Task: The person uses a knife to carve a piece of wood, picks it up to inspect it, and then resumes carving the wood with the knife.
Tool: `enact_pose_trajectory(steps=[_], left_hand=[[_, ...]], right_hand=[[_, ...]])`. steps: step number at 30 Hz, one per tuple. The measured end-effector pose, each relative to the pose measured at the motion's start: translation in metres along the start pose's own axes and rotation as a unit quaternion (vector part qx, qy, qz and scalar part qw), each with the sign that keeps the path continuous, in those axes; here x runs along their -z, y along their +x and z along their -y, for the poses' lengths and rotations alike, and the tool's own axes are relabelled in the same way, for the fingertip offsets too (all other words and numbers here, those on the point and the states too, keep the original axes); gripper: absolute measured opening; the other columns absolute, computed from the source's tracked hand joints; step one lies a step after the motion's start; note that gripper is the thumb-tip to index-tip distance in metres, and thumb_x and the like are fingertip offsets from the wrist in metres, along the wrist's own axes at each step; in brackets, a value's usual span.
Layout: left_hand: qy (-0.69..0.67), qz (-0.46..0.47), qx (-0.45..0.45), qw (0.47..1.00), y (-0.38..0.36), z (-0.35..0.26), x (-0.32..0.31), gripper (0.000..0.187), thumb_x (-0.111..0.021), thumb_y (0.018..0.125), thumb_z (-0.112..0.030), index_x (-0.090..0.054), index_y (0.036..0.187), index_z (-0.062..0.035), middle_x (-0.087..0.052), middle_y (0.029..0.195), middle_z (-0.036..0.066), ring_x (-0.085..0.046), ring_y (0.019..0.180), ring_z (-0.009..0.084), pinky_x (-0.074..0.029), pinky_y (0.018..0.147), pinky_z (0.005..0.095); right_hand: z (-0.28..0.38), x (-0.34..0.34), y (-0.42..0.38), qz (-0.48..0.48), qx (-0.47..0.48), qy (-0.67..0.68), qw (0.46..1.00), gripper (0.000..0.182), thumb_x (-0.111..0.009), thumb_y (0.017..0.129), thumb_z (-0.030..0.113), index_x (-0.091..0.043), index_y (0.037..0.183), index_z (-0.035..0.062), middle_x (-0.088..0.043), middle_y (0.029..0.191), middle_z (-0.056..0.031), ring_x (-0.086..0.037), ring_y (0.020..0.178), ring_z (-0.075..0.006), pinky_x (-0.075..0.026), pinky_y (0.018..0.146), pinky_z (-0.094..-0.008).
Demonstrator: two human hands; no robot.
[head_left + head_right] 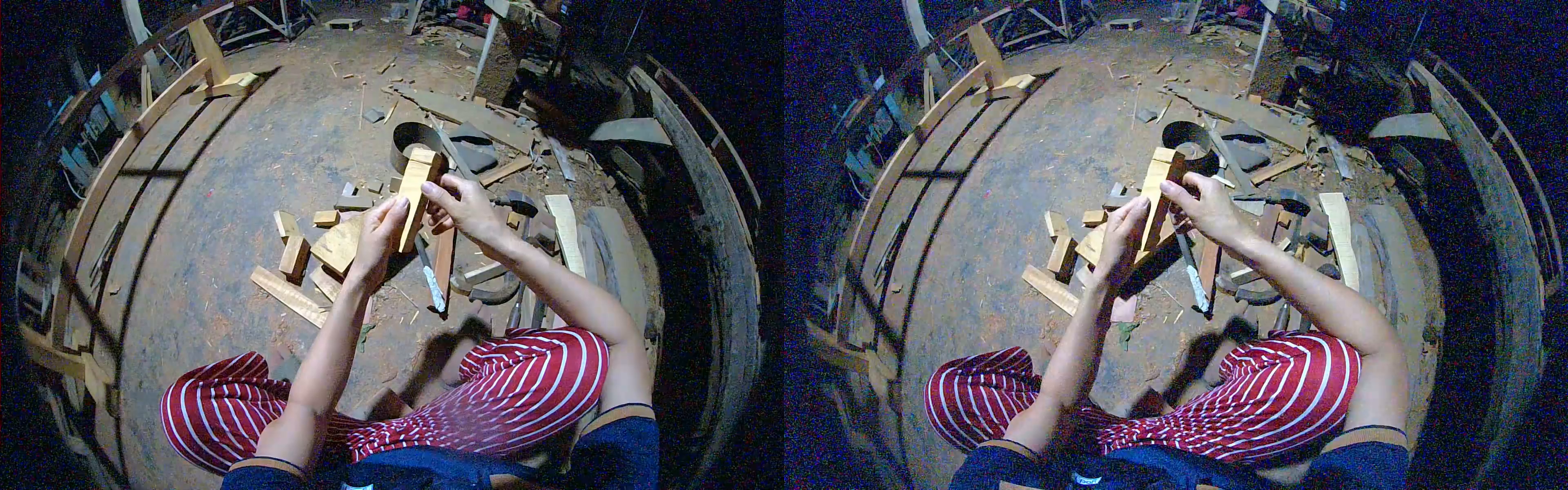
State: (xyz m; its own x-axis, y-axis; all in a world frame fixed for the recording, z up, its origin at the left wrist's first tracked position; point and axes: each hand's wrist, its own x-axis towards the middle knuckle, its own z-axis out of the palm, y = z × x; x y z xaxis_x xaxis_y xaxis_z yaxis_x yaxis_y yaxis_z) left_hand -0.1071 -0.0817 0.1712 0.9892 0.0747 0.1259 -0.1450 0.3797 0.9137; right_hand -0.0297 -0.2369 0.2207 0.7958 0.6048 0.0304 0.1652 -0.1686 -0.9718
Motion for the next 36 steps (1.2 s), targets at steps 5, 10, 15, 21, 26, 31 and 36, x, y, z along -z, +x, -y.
enact_pose_trajectory(steps=[5, 10, 15, 21, 26, 31, 36], left_hand=[[0.016, -0.009, -0.009, 1.000, 0.000, -0.003, -0.003, 0.033, -0.050, 0.097, -0.034, -0.060, 0.109, -0.0052, -0.060, 0.085, -0.002, -0.055, 0.072, 0.0046, -0.043, 0.061, 0.0195], [0.045, -0.018, 0.004, 0.999, -0.004, -0.013, -0.006, 0.033, -0.050, 0.097, -0.034, -0.060, 0.109, -0.0051, -0.060, 0.084, -0.002, -0.054, 0.070, 0.0041, -0.042, 0.059, 0.0191], [0.188, -0.008, -0.090, 0.978, 0.006, 0.001, 0.009, 0.040, -0.057, 0.093, -0.024, -0.055, 0.123, 0.0012, -0.061, 0.107, 0.004, -0.053, 0.094, 0.0077, -0.043, 0.083, 0.0234], [0.366, -0.080, -0.165, 0.912, 0.010, 0.007, 0.013, 0.038, -0.071, 0.081, -0.013, -0.060, 0.116, -0.0009, -0.065, 0.100, 0.007, -0.062, 0.090, 0.0154, -0.050, 0.077, 0.0274], [0.430, -0.083, -0.222, 0.871, 0.007, 0.001, 0.003, 0.037, -0.073, 0.076, -0.008, -0.061, 0.109, 0.0000, -0.062, 0.094, 0.009, -0.061, 0.086, 0.0192, -0.048, 0.073, 0.0296], [0.487, -0.057, -0.279, 0.825, 0.011, 0.007, 0.004, 0.028, -0.069, 0.079, -0.009, -0.059, 0.103, 0.0014, -0.058, 0.082, 0.013, -0.057, 0.070, 0.0229, -0.047, 0.066, 0.0308], [0.488, -0.030, -0.262, 0.832, 0.019, 0.021, 0.003, 0.027, -0.063, 0.086, -0.013, -0.055, 0.107, 0.0016, -0.062, 0.082, 0.019, -0.063, 0.073, 0.0322, -0.048, 0.063, 0.0359]], right_hand=[[0.002, 0.001, 0.000, 0.003, 0.011, -0.014, 1.000, 0.038, -0.055, 0.094, 0.038, -0.059, 0.097, -0.0001, -0.063, 0.078, -0.0058, -0.062, 0.066, -0.0111, -0.054, 0.056, -0.0274], [0.005, 0.001, -0.002, 0.000, 0.022, -0.022, 1.000, 0.039, -0.055, 0.093, 0.039, -0.059, 0.096, 0.0001, -0.064, 0.078, -0.0059, -0.062, 0.065, -0.0113, -0.053, 0.055, -0.0275], [-0.021, 0.002, 0.011, -0.033, 0.080, -0.082, 0.993, 0.040, -0.057, 0.091, 0.040, -0.060, 0.096, 0.0003, -0.064, 0.078, -0.0073, -0.061, 0.059, -0.0128, -0.051, 0.051, -0.0293], [0.002, -0.003, -0.004, -0.057, 0.076, 0.030, 0.995, 0.039, -0.059, 0.090, 0.039, -0.060, 0.102, 0.0014, -0.064, 0.087, -0.0059, -0.059, 0.071, -0.0111, -0.050, 0.060, -0.0274], [0.000, -0.001, -0.004, -0.083, 0.034, 0.041, 0.995, 0.042, -0.064, 0.087, 0.036, -0.058, 0.104, -0.0017, -0.065, 0.092, -0.0087, -0.061, 0.082, -0.0109, -0.051, 0.069, -0.0292], [-0.010, -0.002, -0.005, -0.058, 0.039, 0.009, 0.998, 0.042, -0.063, 0.088, 0.033, -0.055, 0.113, 0.0011, -0.062, 0.096, -0.0061, -0.063, 0.077, -0.0113, -0.053, 0.052, -0.0241], [-0.012, -0.002, -0.012, -0.029, -0.053, 0.117, 0.991, 0.043, -0.062, 0.089, 0.036, -0.052, 0.115, 0.0026, -0.060, 0.096, -0.0053, -0.062, 0.079, -0.0107, -0.054, 0.051, -0.0242]])
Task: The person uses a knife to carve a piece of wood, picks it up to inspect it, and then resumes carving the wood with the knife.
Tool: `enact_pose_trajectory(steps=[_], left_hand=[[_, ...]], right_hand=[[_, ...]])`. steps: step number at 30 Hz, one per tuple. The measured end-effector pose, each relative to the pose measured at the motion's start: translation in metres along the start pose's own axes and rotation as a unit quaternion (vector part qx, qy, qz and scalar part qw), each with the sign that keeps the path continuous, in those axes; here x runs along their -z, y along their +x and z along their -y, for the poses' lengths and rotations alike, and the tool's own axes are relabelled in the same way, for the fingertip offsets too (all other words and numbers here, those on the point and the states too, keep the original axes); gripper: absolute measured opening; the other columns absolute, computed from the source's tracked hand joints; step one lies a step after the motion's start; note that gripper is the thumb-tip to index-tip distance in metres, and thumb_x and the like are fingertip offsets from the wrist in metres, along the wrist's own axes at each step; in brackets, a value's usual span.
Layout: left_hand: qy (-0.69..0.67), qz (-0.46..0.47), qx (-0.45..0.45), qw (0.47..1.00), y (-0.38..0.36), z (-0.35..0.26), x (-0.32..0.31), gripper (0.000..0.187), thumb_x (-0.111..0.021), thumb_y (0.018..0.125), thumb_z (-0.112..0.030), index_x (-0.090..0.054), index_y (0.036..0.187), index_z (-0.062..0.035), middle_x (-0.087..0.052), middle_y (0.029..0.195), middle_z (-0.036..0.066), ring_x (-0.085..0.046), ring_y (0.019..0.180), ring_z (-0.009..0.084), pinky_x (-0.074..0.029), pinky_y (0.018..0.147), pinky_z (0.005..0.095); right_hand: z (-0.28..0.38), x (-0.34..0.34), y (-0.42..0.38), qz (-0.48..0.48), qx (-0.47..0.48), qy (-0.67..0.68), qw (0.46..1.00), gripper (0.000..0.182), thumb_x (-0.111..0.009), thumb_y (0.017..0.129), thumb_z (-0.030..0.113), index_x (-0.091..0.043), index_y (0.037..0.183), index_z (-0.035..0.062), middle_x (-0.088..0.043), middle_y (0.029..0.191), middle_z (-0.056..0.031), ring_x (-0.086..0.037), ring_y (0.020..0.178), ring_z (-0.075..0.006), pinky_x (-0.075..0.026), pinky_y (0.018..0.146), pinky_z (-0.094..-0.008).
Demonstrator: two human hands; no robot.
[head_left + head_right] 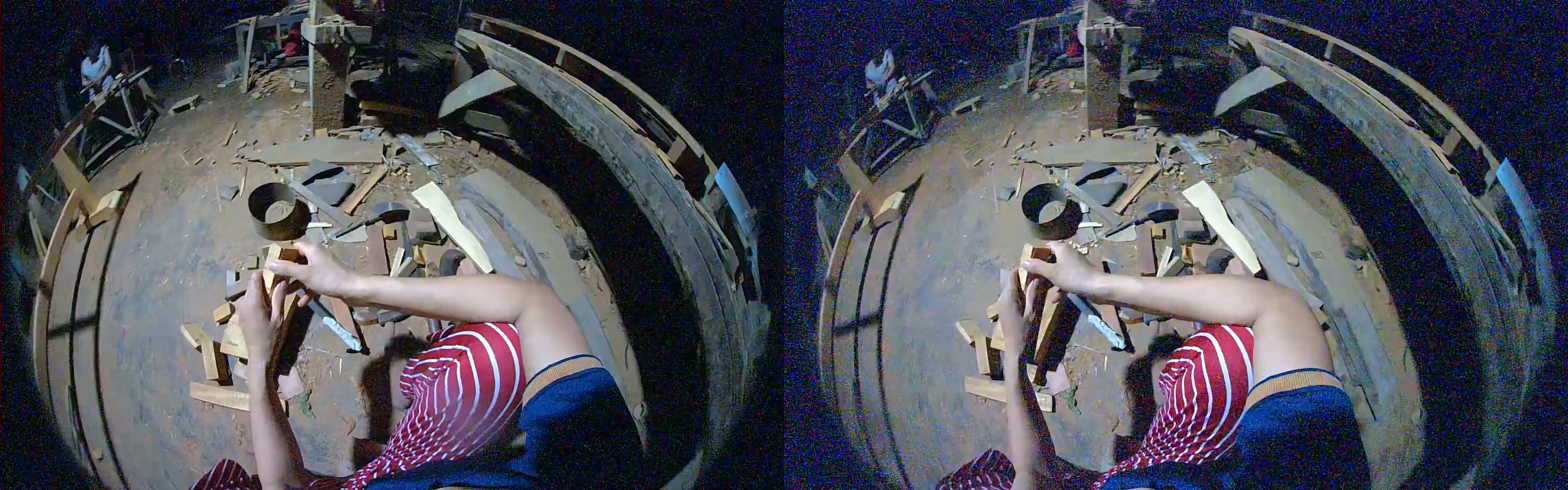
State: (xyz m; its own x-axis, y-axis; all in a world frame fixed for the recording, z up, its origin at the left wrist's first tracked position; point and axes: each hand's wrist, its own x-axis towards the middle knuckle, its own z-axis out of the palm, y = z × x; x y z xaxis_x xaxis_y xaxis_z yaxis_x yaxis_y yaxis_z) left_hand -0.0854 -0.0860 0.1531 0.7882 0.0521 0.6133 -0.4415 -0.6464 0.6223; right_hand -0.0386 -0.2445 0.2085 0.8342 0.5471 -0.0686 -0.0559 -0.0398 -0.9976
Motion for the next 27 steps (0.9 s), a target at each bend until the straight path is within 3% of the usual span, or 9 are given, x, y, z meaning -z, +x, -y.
enact_pose_trajectory(steps=[5, 9, 12, 18, 20, 23, 24, 25, 27], left_hand=[[0.105, 0.030, 0.035, 0.993, -0.009, 0.026, -0.010, 0.039, -0.057, 0.092, -0.025, -0.050, 0.123, -0.0015, -0.063, 0.097, 0.024, -0.062, 0.084, 0.0389, -0.048, 0.071, 0.0455], [0.205, 0.074, 0.119, 0.969, -0.026, 0.065, 0.005, 0.041, -0.057, 0.091, -0.032, -0.051, 0.123, -0.0081, -0.064, 0.097, 0.021, -0.063, 0.085, 0.0386, -0.049, 0.070, 0.0451], [0.242, 0.116, 0.163, 0.949, -0.032, 0.092, 0.016, 0.037, -0.061, 0.088, -0.028, -0.054, 0.120, -0.0114, -0.065, 0.096, 0.019, -0.063, 0.084, 0.0378, -0.050, 0.068, 0.0455], [0.290, 0.113, 0.087, 0.946, -0.048, 0.143, 0.022, 0.030, -0.058, 0.087, -0.017, -0.058, 0.117, -0.0125, -0.061, 0.101, 0.021, -0.059, 0.090, 0.0387, -0.048, 0.076, 0.0451], [0.299, 0.147, 0.182, 0.925, -0.059, 0.167, 0.011, 0.025, -0.050, 0.087, -0.014, -0.061, 0.109, -0.0101, -0.060, 0.100, 0.020, -0.059, 0.091, 0.0371, -0.048, 0.077, 0.0436], [0.339, 0.142, 0.088, 0.926, -0.067, 0.166, 0.006, 0.028, -0.057, 0.080, -0.011, -0.061, 0.108, -0.0114, -0.061, 0.096, 0.017, -0.060, 0.088, 0.0350, -0.049, 0.074, 0.0443], [0.336, 0.142, 0.124, 0.923, -0.067, 0.158, 0.005, 0.031, -0.061, 0.079, -0.012, -0.062, 0.110, -0.0134, -0.060, 0.100, 0.016, -0.059, 0.093, 0.0348, -0.049, 0.078, 0.0438], [0.324, 0.157, 0.155, 0.920, -0.064, 0.154, 0.005, 0.032, -0.063, 0.078, -0.013, -0.062, 0.110, -0.0135, -0.059, 0.102, 0.016, -0.058, 0.095, 0.0346, -0.049, 0.079, 0.0441], [0.313, 0.173, 0.185, 0.915, -0.058, 0.145, 0.006, 0.033, -0.064, 0.078, -0.015, -0.061, 0.111, -0.0136, -0.058, 0.104, 0.016, -0.056, 0.098, 0.0344, -0.048, 0.081, 0.0444]], right_hand=[[-0.047, 0.016, 0.010, -0.056, -0.063, 0.035, 0.996, 0.032, -0.052, 0.094, 0.028, -0.050, 0.117, 0.0054, -0.059, 0.099, -0.0071, -0.063, 0.083, -0.0164, -0.057, 0.060, -0.0321], [-0.047, 0.035, -0.007, 0.003, -0.099, -0.012, 0.995, 0.028, -0.050, 0.096, 0.023, -0.051, 0.117, 0.0039, -0.060, 0.099, -0.0075, -0.063, 0.083, -0.0162, -0.056, 0.061, -0.0308], [-0.055, 0.039, -0.020, 0.036, -0.100, -0.051, 0.993, 0.027, -0.049, 0.096, 0.021, -0.053, 0.115, 0.0033, -0.061, 0.097, -0.0063, -0.063, 0.080, -0.0144, -0.055, 0.061, -0.0287], [-0.079, 0.058, -0.046, 0.119, -0.046, -0.249, 0.960, 0.025, -0.051, 0.095, 0.022, -0.057, 0.109, 0.0016, -0.063, 0.086, -0.0039, -0.062, 0.074, -0.0110, -0.053, 0.060, -0.0266], [-0.066, 0.048, -0.059, 0.136, -0.160, -0.268, 0.940, 0.024, -0.051, 0.095, 0.021, -0.059, 0.106, 0.0023, -0.064, 0.085, -0.0051, -0.062, 0.076, -0.0102, -0.052, 0.062, -0.0274], [-0.113, 0.051, -0.069, 0.222, -0.050, -0.370, 0.901, 0.024, -0.053, 0.089, 0.021, -0.060, 0.102, 0.0022, -0.064, 0.086, -0.0141, -0.064, 0.079, -0.0247, -0.052, 0.069, -0.0387], [-0.130, 0.050, -0.072, 0.219, 0.031, -0.414, 0.883, 0.023, -0.054, 0.086, 0.020, -0.060, 0.099, 0.0020, -0.064, 0.084, -0.0183, -0.065, 0.079, -0.0321, -0.052, 0.070, -0.0432], [-0.138, 0.047, -0.068, 0.245, -0.015, -0.415, 0.876, 0.025, -0.056, 0.083, 0.020, -0.060, 0.098, 0.0007, -0.063, 0.090, -0.0227, -0.061, 0.088, -0.0392, -0.049, 0.077, -0.0478], [-0.169, 0.041, -0.048, 0.197, -0.014, -0.444, 0.874, 0.026, -0.056, 0.085, 0.021, -0.060, 0.101, 0.0010, -0.063, 0.090, -0.0210, -0.061, 0.088, -0.0378, -0.048, 0.076, -0.0470]])
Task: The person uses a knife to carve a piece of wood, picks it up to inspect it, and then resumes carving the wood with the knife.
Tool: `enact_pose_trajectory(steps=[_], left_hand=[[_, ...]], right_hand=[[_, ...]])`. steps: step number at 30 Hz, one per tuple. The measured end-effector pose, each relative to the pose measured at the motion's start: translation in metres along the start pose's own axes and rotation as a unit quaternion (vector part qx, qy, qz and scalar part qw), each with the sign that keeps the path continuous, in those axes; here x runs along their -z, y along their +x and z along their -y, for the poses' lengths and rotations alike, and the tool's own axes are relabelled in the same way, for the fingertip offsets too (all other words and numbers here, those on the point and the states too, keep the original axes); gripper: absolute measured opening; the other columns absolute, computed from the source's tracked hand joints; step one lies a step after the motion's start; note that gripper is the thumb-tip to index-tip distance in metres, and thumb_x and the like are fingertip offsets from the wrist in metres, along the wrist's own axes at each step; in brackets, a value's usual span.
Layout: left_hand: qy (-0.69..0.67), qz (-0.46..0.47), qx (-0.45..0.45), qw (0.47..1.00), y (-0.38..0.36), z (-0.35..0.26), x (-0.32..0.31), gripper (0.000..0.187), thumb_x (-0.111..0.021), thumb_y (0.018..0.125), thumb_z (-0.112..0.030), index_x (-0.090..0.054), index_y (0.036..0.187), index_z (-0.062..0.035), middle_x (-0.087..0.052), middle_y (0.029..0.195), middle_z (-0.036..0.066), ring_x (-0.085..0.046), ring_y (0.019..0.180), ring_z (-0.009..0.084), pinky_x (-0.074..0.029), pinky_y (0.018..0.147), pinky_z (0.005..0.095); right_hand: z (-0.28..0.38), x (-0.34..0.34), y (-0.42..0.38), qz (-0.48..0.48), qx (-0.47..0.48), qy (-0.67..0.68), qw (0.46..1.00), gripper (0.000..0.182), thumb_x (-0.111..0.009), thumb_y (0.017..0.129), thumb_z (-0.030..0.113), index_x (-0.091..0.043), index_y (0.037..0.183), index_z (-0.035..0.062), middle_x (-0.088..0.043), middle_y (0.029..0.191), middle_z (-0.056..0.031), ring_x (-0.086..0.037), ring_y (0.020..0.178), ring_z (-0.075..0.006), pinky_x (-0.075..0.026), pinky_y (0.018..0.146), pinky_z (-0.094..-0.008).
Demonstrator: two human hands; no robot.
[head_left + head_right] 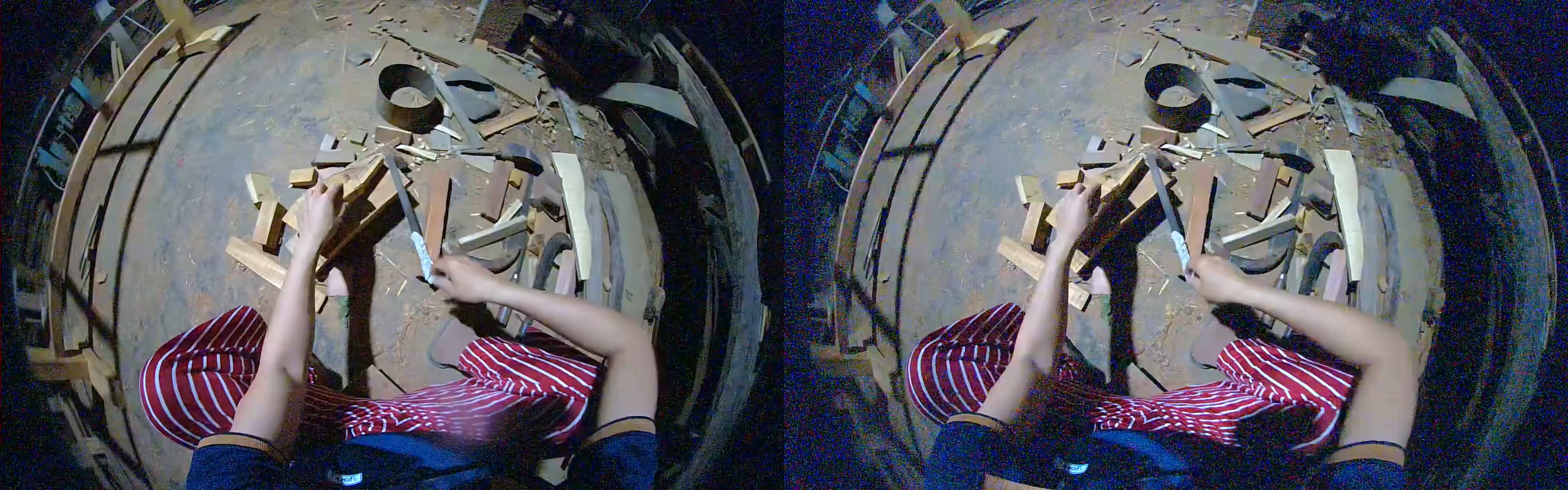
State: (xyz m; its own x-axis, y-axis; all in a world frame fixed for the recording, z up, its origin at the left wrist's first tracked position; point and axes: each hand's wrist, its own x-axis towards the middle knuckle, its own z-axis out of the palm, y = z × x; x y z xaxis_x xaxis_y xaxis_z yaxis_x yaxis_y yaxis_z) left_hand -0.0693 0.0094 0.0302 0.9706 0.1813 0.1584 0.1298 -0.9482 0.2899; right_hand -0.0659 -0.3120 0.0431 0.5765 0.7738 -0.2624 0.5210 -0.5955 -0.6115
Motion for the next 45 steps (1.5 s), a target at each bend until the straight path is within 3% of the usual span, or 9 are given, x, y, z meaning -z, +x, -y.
enact_pose_trajectory(steps=[3, 7, 12, 16, 21, 23, 28, 34, 45], left_hand=[[-0.027, 0.004, 0.026, 0.999, 0.000, -0.004, 0.000, 0.034, -0.068, 0.078, -0.019, -0.062, 0.111, -0.0134, -0.056, 0.105, 0.016, -0.055, 0.099, 0.0340, -0.048, 0.081, 0.0453], [-0.056, -0.052, 0.014, 0.997, 0.000, 0.001, -0.008, 0.038, -0.073, 0.074, -0.023, -0.063, 0.110, -0.0131, -0.056, 0.105, 0.013, -0.055, 0.100, 0.0328, -0.048, 0.081, 0.0443], [-0.081, -0.048, 0.025, 0.995, 0.002, -0.001, -0.004, 0.040, -0.075, 0.072, -0.022, -0.063, 0.109, -0.0125, -0.059, 0.100, 0.012, -0.057, 0.097, 0.0316, -0.048, 0.082, 0.0421], [-0.081, -0.034, 0.025, 0.996, 0.007, 0.004, 0.002, 0.036, -0.072, 0.074, -0.019, -0.064, 0.109, -0.0132, -0.060, 0.098, 0.011, -0.058, 0.093, 0.0307, -0.048, 0.079, 0.0413], [-0.032, -0.049, -0.001, 0.998, 0.014, 0.012, -0.002, 0.032, -0.066, 0.076, -0.016, -0.067, 0.107, -0.0153, -0.061, 0.100, 0.010, -0.059, 0.090, 0.0300, -0.048, 0.075, 0.0413], [-0.019, -0.040, 0.005, 0.999, 0.015, 0.009, -0.001, 0.029, -0.066, 0.078, -0.020, -0.067, 0.107, -0.0144, -0.061, 0.100, 0.010, -0.059, 0.091, 0.0301, -0.047, 0.075, 0.0423], [-0.056, -0.069, 0.054, 0.995, 0.019, 0.004, -0.003, 0.025, -0.057, 0.088, -0.030, -0.067, 0.098, -0.0097, -0.063, 0.092, 0.011, -0.059, 0.088, 0.0295, -0.045, 0.076, 0.0443], [0.057, -0.125, 0.069, 0.988, 0.027, -0.004, -0.014, 0.027, -0.055, 0.088, -0.032, -0.068, 0.082, -0.0090, -0.063, 0.083, 0.011, -0.060, 0.080, 0.0273, -0.043, 0.071, 0.0417], [0.050, -0.047, 0.189, 0.980, 0.048, -0.003, -0.025, 0.038, -0.045, 0.093, -0.035, -0.068, 0.083, -0.0070, -0.066, 0.084, 0.014, -0.065, 0.077, 0.0333, -0.051, 0.068, 0.0471]], right_hand=[[-0.026, -0.036, 0.047, -0.090, -0.084, -0.009, 0.992, 0.031, -0.058, 0.085, 0.027, -0.060, 0.101, 0.0005, -0.063, 0.087, -0.0195, -0.061, 0.087, -0.0389, -0.047, 0.076, -0.0477], [-0.011, -0.093, 0.064, -0.252, -0.219, -0.025, 0.942, 0.056, -0.066, 0.080, 0.033, -0.046, 0.122, 0.0021, -0.046, 0.124, -0.0230, -0.049, 0.112, -0.0409, -0.043, 0.091, -0.0476], [-0.005, -0.101, 0.075, -0.268, -0.325, 0.089, 0.902, 0.043, -0.057, 0.084, 0.020, -0.047, 0.121, -0.0006, -0.052, 0.113, -0.0261, -0.051, 0.106, -0.0444, -0.040, 0.093, -0.0470], [-0.008, -0.094, 0.082, -0.423, -0.170, 0.140, 0.879, 0.028, -0.043, 0.093, 0.017, -0.052, 0.114, -0.0008, -0.057, 0.100, -0.0264, -0.055, 0.099, -0.0431, -0.043, 0.084, -0.0472], [0.043, -0.055, 0.102, -0.343, -0.162, 0.194, 0.905, 0.027, -0.039, 0.099, 0.025, -0.050, 0.110, 0.0030, -0.058, 0.088, -0.0264, -0.058, 0.087, -0.0453, -0.041, 0.071, -0.0508], [0.053, -0.052, 0.110, -0.362, -0.085, 0.156, 0.915, 0.021, -0.040, 0.098, 0.025, -0.044, 0.108, 0.0067, -0.061, 0.085, -0.0256, -0.059, 0.077, -0.0479, -0.043, 0.063, -0.0566], [0.069, -0.038, 0.113, -0.309, -0.108, 0.057, 0.943, 0.018, -0.041, 0.097, 0.023, -0.046, 0.096, 0.0059, -0.058, 0.060, -0.0229, -0.059, 0.060, -0.0442, -0.043, 0.053, -0.0545], [0.073, -0.048, 0.119, -0.294, -0.105, -0.012, 0.950, 0.017, -0.042, 0.097, 0.024, -0.046, 0.096, 0.0075, -0.058, 0.059, -0.0228, -0.059, 0.057, -0.0437, -0.043, 0.050, -0.0550], [0.080, -0.046, 0.117, -0.267, -0.126, -0.004, 0.955, 0.017, -0.041, 0.097, 0.025, -0.043, 0.095, 0.0076, -0.056, 0.058, -0.0253, -0.058, 0.059, -0.0466, -0.041, 0.049, -0.0556]])
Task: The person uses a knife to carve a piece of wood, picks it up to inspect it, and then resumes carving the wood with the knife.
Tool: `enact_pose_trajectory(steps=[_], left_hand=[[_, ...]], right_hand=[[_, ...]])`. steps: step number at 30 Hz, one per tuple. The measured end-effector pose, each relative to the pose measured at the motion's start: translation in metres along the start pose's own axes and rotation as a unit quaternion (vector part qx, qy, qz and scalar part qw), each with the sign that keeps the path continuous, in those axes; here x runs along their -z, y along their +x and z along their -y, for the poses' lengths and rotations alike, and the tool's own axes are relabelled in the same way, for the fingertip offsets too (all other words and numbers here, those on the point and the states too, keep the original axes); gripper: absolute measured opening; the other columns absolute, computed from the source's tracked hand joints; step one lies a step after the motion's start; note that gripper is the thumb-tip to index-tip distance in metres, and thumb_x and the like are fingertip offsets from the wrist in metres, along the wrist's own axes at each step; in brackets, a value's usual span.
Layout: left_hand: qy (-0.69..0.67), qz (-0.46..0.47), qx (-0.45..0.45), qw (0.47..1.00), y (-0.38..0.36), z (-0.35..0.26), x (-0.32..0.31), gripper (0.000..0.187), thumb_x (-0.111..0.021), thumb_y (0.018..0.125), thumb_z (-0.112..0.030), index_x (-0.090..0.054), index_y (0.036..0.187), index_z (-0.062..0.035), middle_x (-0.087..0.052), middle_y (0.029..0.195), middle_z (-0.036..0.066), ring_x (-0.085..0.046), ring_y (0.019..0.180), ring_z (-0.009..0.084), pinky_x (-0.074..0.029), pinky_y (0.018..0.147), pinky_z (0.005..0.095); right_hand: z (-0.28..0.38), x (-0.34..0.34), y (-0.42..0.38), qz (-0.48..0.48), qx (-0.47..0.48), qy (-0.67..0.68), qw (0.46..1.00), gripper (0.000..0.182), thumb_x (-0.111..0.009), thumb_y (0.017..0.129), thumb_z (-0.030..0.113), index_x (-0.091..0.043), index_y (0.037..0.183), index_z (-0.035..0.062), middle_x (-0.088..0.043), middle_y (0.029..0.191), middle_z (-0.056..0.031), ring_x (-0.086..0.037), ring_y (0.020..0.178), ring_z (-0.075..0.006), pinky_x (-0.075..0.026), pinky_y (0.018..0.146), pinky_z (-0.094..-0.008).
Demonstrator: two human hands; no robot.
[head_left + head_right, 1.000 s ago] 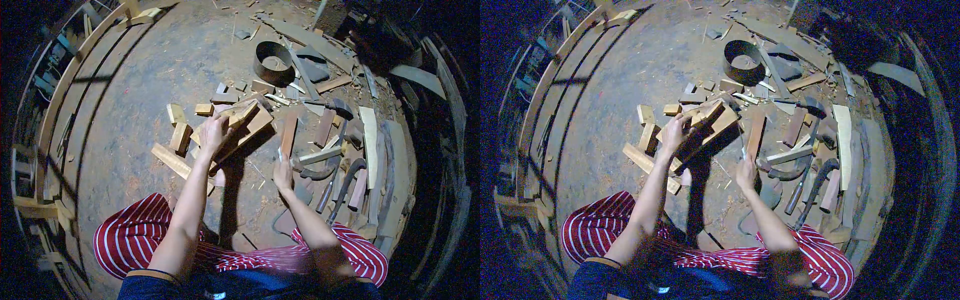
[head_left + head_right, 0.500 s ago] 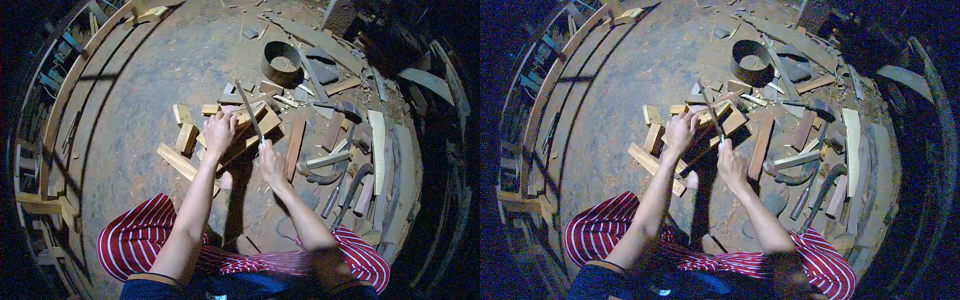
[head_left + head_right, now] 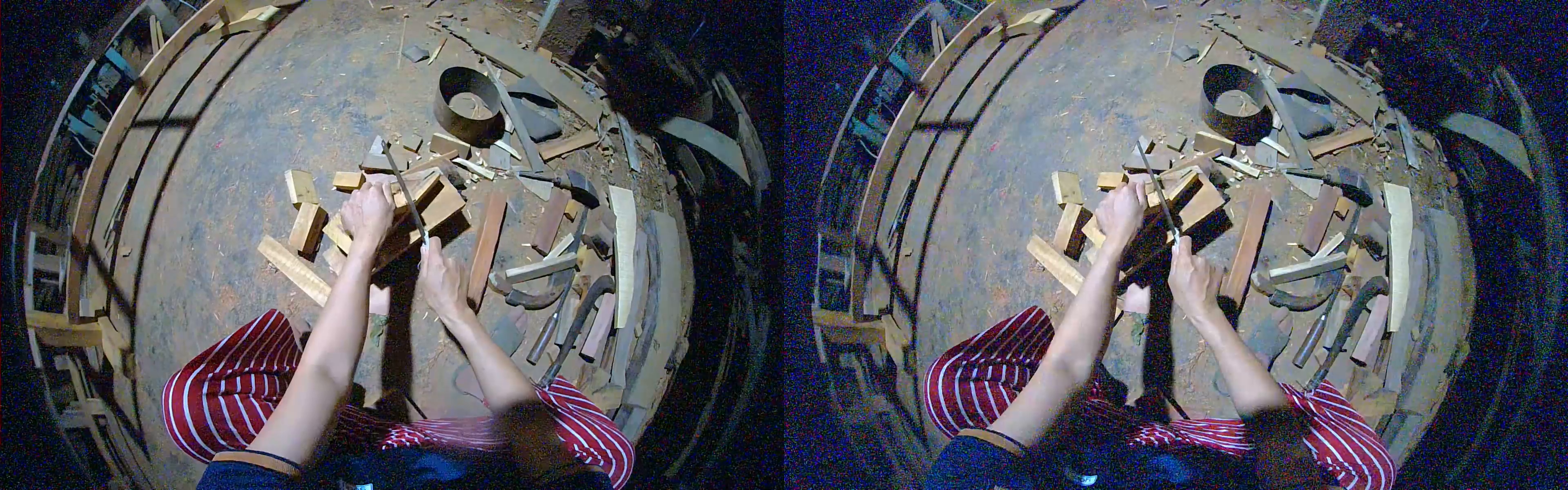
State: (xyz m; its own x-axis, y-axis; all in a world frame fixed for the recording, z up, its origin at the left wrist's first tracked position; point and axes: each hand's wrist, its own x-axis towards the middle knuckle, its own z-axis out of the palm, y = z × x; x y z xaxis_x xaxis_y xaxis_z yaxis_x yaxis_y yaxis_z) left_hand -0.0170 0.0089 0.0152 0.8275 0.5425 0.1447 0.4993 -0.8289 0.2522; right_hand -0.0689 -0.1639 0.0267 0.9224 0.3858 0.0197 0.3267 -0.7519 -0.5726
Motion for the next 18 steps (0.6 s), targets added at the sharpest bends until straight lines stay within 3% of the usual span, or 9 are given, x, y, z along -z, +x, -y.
enact_pose_trajectory(steps=[3, 8, 15, 18], left_hand=[[0.011, -0.007, 0.024, 1.000, -0.002, -0.002, -0.004, 0.037, -0.045, 0.092, -0.034, -0.070, 0.083, -0.0081, -0.067, 0.088, 0.013, -0.065, 0.078, 0.0308, -0.051, 0.067, 0.0461], [0.013, -0.035, 0.017, 0.999, -0.002, 0.000, -0.007, 0.038, -0.044, 0.093, -0.034, -0.069, 0.082, -0.0083, -0.067, 0.087, 0.011, -0.065, 0.078, 0.0305, -0.051, 0.067, 0.0462], [0.017, 0.017, 0.037, 0.999, -0.002, -0.009, 0.010, 0.040, -0.042, 0.094, -0.034, -0.068, 0.083, -0.0064, -0.066, 0.088, 0.013, -0.065, 0.078, 0.0318, -0.052, 0.067, 0.0465], [0.009, 0.004, 0.029, 1.000, -0.002, -0.007, 0.004, 0.040, -0.042, 0.094, -0.034, -0.068, 0.083, -0.0062, -0.066, 0.088, 0.013, -0.065, 0.078, 0.0322, -0.052, 0.066, 0.0465]], right_hand=[[-0.004, -0.002, -0.001, -0.001, -0.007, 0.067, 0.998, 0.016, -0.041, 0.097, 0.024, -0.042, 0.096, 0.0077, -0.054, 0.059, -0.0267, -0.057, 0.061, -0.0473, -0.040, 0.049, -0.0553], [-0.005, 0.002, -0.001, 0.020, -0.007, 0.038, 0.999, 0.015, -0.040, 0.097, 0.024, -0.042, 0.098, 0.0087, -0.055, 0.062, -0.0274, -0.058, 0.063, -0.0471, -0.041, 0.051, -0.0568], [-0.003, 0.007, -0.002, 0.045, -0.008, 0.042, 0.998, 0.015, -0.040, 0.098, 0.023, -0.043, 0.098, 0.0083, -0.057, 0.062, -0.0263, -0.058, 0.063, -0.0470, -0.042, 0.053, -0.0569], [-0.006, -0.001, -0.003, 0.011, 0.023, 0.001, 1.000, 0.013, -0.042, 0.097, 0.022, -0.043, 0.095, 0.0087, -0.057, 0.056, -0.0224, -0.060, 0.057, -0.0433, -0.043, 0.046, -0.0543]])
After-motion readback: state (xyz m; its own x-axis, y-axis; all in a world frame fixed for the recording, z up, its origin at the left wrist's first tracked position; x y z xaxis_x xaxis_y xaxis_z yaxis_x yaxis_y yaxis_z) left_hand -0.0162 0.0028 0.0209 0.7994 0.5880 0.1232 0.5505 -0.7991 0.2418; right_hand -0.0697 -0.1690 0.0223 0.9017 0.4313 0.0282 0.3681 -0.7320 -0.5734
